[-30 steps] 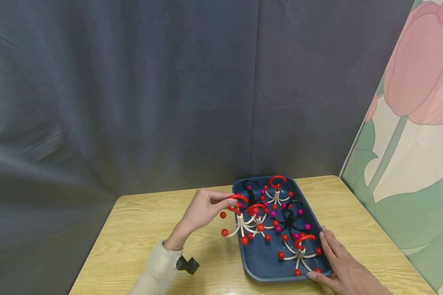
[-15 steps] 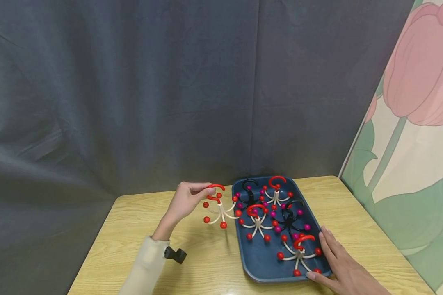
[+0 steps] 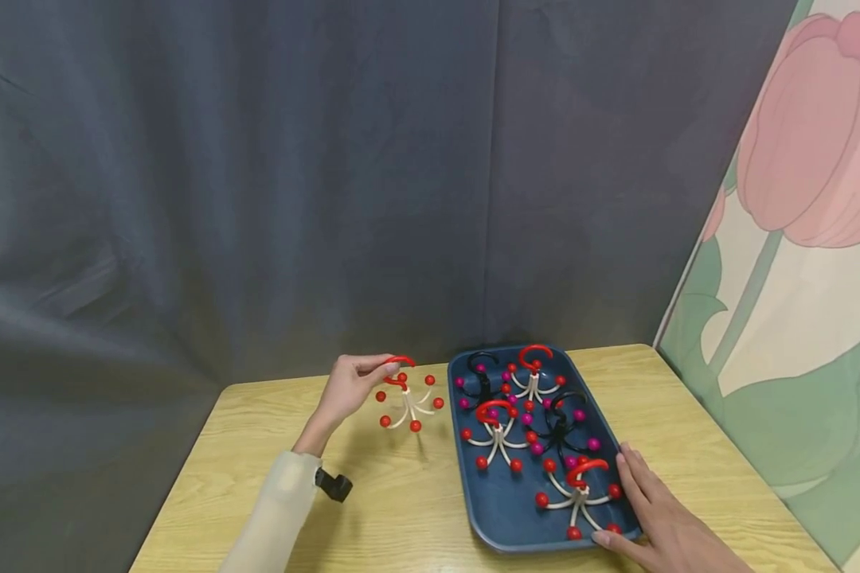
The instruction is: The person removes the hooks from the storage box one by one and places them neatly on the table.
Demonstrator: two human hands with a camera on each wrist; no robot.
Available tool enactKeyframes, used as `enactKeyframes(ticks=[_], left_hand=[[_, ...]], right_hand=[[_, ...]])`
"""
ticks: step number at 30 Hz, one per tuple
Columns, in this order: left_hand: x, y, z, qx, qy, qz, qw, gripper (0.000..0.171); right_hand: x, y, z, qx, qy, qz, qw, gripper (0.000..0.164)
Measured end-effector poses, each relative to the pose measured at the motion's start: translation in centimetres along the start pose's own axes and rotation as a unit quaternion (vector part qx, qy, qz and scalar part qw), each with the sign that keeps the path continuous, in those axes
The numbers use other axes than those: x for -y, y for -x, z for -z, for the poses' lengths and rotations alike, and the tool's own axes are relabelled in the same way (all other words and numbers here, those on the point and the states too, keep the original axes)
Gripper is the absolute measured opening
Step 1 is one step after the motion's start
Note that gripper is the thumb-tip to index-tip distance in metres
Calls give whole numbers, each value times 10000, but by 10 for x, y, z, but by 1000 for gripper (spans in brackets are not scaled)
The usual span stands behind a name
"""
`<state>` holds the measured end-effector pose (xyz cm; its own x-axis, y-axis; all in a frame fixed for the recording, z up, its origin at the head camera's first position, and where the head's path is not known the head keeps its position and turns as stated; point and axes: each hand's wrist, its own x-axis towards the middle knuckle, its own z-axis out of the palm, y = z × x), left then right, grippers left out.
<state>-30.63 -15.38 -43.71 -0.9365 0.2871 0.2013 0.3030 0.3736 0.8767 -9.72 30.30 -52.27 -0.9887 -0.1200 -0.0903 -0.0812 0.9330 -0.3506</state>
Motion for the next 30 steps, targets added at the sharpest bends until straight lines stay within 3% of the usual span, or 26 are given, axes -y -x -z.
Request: enactKeyframes(ticks=[11,19,30], left_hand=[[26,-15,-6,67,-88,241,9996,29],[35,-28,-8,64,-165,234,9996,30],[43,-30,-13,96,-385,368,9985,29]], right_hand=[[1,2,-1,-185,46,33,9998,121],[1,3,0,-391,55,133,9991,120],[2,4,-1,-360,58,121,9993,120]])
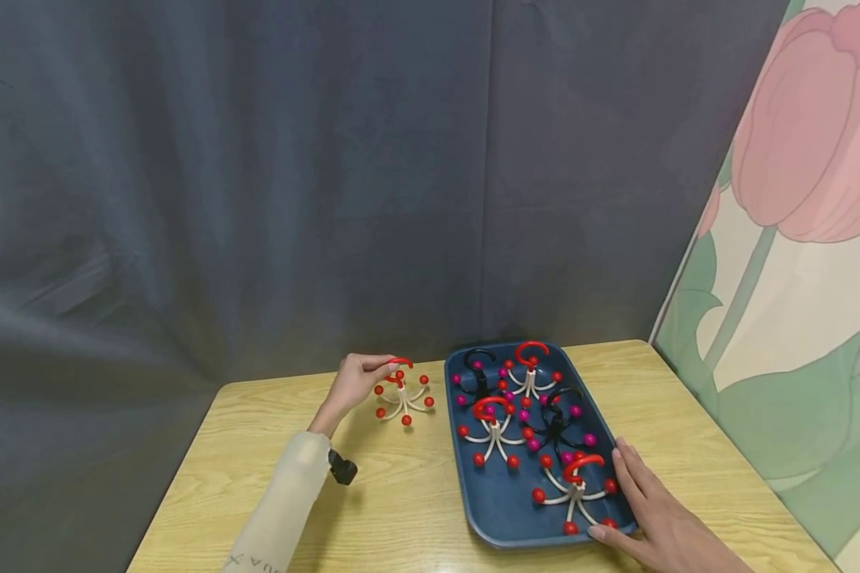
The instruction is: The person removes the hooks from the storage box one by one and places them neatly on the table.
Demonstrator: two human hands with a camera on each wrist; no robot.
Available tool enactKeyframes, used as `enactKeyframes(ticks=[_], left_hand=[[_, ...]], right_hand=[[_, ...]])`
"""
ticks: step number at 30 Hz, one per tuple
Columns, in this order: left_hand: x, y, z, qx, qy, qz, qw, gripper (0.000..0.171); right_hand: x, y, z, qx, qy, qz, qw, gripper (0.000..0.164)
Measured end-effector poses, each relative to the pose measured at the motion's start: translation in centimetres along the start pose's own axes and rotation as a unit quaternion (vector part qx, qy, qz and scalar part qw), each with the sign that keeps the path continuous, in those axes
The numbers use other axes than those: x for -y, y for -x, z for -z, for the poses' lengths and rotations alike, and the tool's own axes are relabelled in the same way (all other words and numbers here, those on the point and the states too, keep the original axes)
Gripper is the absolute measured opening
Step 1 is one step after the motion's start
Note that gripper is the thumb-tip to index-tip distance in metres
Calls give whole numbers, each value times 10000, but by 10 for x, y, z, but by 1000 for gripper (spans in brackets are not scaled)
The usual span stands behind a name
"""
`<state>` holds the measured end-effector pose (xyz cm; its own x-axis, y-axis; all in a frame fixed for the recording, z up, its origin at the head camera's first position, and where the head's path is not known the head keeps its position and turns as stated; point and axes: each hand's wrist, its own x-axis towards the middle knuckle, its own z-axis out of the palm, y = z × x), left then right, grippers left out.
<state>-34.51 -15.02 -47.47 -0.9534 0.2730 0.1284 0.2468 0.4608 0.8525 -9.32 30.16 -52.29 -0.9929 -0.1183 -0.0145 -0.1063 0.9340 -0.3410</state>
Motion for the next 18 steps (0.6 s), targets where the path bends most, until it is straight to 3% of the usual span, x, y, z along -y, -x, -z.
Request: enactKeyframes(ticks=[18], left_hand=[[2,-1,-3,-26,53,87,9999,27]], right_hand=[[0,0,-1,40,-54,-70,10000,119]])
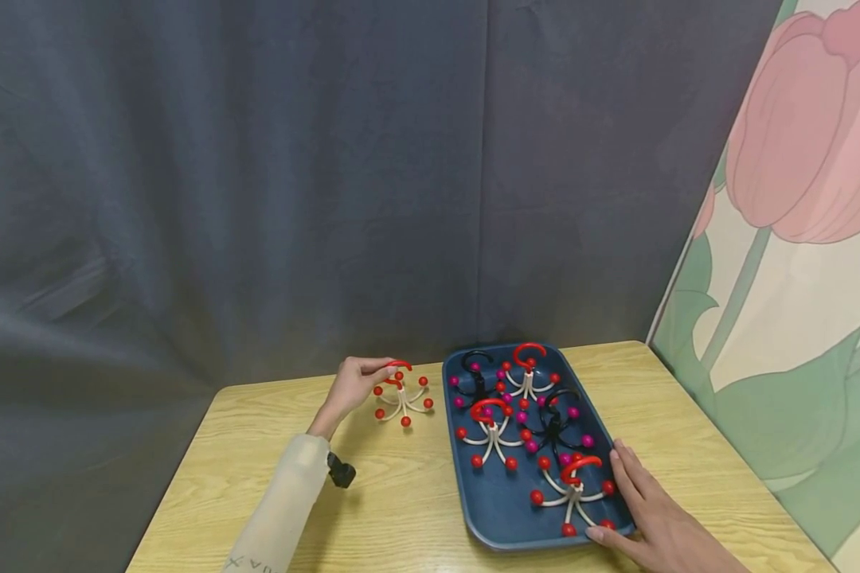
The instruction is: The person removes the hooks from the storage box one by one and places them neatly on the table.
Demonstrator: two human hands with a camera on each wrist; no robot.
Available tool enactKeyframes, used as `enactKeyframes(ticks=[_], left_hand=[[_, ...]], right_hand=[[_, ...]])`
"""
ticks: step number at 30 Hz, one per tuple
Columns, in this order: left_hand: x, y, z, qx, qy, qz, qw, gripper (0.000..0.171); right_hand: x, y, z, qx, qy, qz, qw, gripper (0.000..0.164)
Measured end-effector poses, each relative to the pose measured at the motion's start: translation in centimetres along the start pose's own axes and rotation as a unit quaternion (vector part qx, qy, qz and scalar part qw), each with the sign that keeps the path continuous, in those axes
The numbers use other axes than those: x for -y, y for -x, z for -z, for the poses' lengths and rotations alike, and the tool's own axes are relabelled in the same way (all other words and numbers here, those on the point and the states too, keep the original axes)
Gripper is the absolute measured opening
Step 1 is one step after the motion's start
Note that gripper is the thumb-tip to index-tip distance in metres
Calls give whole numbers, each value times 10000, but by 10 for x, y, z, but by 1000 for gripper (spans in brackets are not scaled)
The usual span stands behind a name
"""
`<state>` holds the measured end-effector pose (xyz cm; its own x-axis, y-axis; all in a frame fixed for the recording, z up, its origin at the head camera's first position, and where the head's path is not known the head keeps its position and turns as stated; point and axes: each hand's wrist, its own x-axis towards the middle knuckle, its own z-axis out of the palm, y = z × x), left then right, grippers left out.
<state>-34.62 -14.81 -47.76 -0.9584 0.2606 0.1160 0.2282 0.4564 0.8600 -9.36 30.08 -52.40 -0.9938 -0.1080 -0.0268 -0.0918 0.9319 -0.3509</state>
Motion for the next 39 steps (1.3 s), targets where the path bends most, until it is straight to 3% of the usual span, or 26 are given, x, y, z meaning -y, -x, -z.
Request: enactKeyframes(ticks=[13,20,24,30,39], left_hand=[[-1,1,-1,6,158,-97,9998,30],[-10,3,0,-116,223,23,9997,43],[-22,8,-1,-191,-62,0,9998,45],[-48,19,-4,-246,-240,-302,9990,41],[-89,33,-23,245,-142,-994,9946,31]], right_hand=[[-1,0,1,110,-49,-76,9999,120],[-1,-2,0,215,-110,-131,9996,121],[-1,-2,-1,363,-237,-186,9989,124],[-1,-1,-2,380,-282,-177,9987,123],[0,-3,2,348,-187,-153,9991,122]])
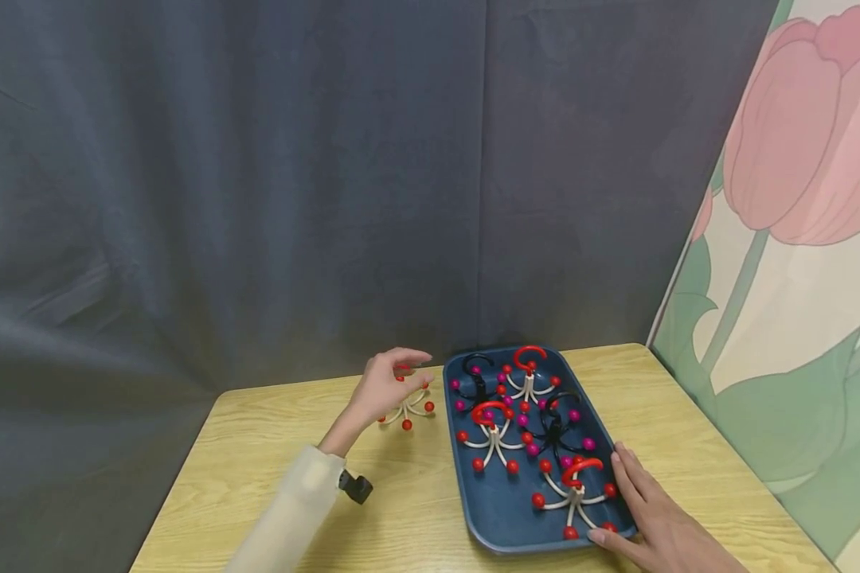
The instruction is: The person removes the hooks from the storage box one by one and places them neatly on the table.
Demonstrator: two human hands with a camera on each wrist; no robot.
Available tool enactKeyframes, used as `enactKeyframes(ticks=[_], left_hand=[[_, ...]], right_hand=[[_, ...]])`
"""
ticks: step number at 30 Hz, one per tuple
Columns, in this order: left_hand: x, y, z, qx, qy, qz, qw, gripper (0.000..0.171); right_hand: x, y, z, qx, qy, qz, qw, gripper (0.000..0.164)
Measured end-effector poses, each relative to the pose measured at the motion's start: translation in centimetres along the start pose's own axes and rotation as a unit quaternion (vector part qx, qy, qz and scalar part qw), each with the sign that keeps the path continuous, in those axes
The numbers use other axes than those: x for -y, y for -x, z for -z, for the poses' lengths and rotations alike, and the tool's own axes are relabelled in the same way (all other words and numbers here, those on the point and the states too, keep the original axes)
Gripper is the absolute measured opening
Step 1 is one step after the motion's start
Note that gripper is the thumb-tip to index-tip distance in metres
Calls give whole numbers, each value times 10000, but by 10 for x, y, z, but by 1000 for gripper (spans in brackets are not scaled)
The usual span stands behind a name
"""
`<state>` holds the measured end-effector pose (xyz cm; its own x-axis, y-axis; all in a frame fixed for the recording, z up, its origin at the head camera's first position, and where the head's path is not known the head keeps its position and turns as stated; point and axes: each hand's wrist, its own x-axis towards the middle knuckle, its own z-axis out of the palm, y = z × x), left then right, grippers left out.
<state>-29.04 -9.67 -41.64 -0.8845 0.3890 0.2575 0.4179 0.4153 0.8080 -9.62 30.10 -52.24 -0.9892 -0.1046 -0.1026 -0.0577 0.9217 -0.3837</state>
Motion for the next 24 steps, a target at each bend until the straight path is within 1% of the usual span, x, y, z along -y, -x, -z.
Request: enactKeyframes(ticks=[2,4,6,9,15,19,24], left_hand=[[-8,2,-7,149,61,-45,9999,30],[-16,5,-15,328,201,-3,9993,29],[-24,7,-24,497,347,48,9982,28],[-34,11,-40,780,522,-9,9956,26],[-50,18,-70,1408,544,-155,9884,32],[-56,21,-85,1644,493,-234,9849,33],[-63,23,-103,1861,570,-261,9805,36]], right_hand=[[0,0,0,7,27,-21,10000,122],[0,0,1,9,57,-35,10000,122],[1,1,1,5,57,-44,10000,122],[1,3,1,-17,68,-40,10000,122],[0,5,2,-71,106,-37,9999,122],[0,4,1,-39,65,-71,9999,122],[-2,6,1,-36,38,-48,10000,121]])
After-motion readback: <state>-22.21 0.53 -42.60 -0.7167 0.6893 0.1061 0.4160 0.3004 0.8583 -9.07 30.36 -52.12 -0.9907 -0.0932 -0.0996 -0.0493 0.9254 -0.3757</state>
